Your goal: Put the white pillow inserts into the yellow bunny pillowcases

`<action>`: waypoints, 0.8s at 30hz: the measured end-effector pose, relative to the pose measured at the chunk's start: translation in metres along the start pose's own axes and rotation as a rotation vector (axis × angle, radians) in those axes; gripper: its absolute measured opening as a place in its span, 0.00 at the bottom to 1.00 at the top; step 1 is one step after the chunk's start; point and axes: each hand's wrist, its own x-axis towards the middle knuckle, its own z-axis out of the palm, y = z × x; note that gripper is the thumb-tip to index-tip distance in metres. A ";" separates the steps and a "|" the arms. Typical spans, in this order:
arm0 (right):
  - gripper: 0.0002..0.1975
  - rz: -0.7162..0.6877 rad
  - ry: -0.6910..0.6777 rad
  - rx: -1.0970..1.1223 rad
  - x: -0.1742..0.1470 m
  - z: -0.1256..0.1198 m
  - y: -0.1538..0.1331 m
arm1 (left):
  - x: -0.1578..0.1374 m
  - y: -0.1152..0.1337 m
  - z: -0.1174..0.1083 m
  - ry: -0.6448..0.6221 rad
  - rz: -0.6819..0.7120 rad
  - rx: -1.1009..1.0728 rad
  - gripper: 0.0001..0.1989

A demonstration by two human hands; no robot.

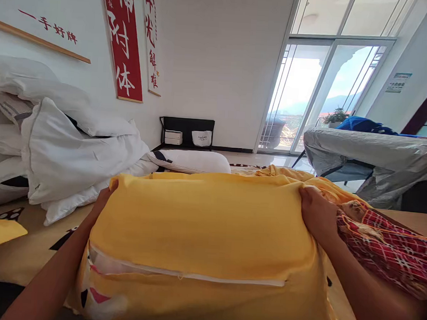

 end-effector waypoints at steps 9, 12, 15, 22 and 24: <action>0.18 0.014 -0.274 -0.122 0.055 0.039 -0.006 | 0.061 0.027 -0.011 0.050 0.042 0.515 0.21; 0.20 0.049 -0.308 -0.075 0.049 0.068 -0.010 | 0.073 0.010 0.007 0.061 0.047 0.570 0.23; 0.26 0.038 -0.347 0.001 0.019 0.108 -0.017 | 0.071 -0.012 0.036 0.023 0.069 0.561 0.26; 0.31 -0.129 -0.555 0.190 -0.053 0.186 -0.002 | 0.036 -0.077 0.082 -0.358 0.193 0.456 0.30; 0.31 -0.113 -0.556 0.208 -0.055 0.190 0.012 | 0.033 -0.086 0.078 -0.367 0.178 0.441 0.32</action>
